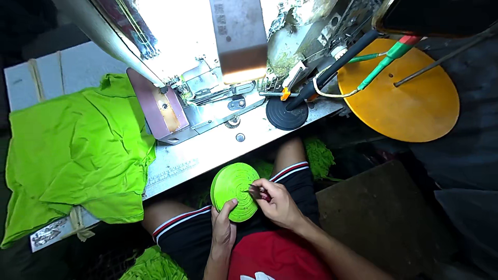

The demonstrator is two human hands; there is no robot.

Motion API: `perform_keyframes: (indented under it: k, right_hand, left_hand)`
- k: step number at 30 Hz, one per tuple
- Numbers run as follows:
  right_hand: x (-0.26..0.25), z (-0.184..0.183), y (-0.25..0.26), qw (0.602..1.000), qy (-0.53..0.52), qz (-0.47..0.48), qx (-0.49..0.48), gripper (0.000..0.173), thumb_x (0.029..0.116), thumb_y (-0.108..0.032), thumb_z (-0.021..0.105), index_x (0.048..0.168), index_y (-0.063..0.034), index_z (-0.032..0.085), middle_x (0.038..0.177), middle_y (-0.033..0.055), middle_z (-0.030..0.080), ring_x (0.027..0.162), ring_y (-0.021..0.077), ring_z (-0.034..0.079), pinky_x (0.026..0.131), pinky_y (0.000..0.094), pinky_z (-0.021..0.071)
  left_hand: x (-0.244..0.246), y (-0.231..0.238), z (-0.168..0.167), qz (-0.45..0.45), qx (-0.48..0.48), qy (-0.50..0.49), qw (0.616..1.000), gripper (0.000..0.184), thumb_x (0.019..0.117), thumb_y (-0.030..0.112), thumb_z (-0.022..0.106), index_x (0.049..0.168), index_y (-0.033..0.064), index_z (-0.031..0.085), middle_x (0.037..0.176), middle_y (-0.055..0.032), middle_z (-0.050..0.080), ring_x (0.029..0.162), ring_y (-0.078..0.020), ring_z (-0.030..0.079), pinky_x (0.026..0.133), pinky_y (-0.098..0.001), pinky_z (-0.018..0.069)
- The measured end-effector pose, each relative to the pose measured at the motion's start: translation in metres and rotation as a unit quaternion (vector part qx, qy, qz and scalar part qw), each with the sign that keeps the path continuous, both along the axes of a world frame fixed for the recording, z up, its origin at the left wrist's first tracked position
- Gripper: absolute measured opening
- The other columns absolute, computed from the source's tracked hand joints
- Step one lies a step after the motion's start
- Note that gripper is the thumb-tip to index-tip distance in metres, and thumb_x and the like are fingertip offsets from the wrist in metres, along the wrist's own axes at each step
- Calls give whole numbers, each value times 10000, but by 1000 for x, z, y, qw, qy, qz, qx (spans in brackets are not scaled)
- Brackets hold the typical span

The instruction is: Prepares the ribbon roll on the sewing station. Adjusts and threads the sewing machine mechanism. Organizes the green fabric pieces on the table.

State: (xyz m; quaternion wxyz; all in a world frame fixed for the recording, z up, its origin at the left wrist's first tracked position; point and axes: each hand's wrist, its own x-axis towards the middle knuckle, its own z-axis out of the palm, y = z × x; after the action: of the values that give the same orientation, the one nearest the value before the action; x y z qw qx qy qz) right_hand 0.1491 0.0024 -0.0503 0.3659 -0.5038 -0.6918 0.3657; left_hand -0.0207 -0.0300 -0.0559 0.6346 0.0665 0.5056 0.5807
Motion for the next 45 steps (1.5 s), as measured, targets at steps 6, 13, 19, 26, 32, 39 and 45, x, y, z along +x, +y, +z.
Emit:
perform_keyframes:
  k: [6,13,19,26,32,39,45]
  right_hand:
    - [29,-2,-4,998,9,-47,-29,163,982,-158,607,1060,-31,672,815,17,655,699,28,588,646,182,510]
    - [18,4,-5,999,-22,-41,-7,263,943,-157,624,1180,-56,679,855,19,694,724,60,632,668,238,552]
    - [-8,2,-2,999,27,-3,-25,223,958,-249,695,1083,-65,708,905,27,720,798,61,666,729,239,570]
    - [48,2,-3,982,31,-168,-87,625,884,-521,757,1290,-65,627,1006,-32,683,625,-13,481,523,172,404]
    - [96,45,-18,863,367,-197,-286,706,752,-362,909,1269,-57,539,994,52,754,797,133,738,674,291,635]
    - [119,49,-22,872,338,-281,-216,642,779,-241,880,1283,-11,556,1046,105,746,871,175,749,733,310,646]
    - [115,37,-28,863,344,-288,-231,675,760,-298,896,1275,-24,556,1018,98,750,841,167,750,714,309,645]
  left_hand:
    - [-3,2,-1,20,-6,-24,1000,471,815,4,638,1261,-38,491,1052,-213,708,945,-278,740,837,-454,633]
    - [-1,4,1,3,8,5,1000,508,790,12,675,1257,-53,487,1043,-216,707,933,-273,742,827,-449,637]
    - [2,-1,6,-10,26,28,999,518,771,29,707,1238,-63,502,1009,-205,718,897,-259,749,803,-432,643]
    - [13,-1,25,-53,49,-24,997,617,753,60,772,1280,-42,469,1030,-192,727,908,-260,753,818,-441,642]
    - [59,36,43,-299,195,-65,932,657,861,300,804,1343,-26,500,1137,-118,722,1037,-202,717,939,-417,598]
    - [115,59,62,-326,199,122,916,633,770,100,864,1307,-58,569,1139,-135,727,1045,-208,723,944,-381,616]
    - [105,58,56,-354,188,130,907,672,787,133,865,1354,-41,550,1184,-119,717,1084,-193,710,975,-372,602]
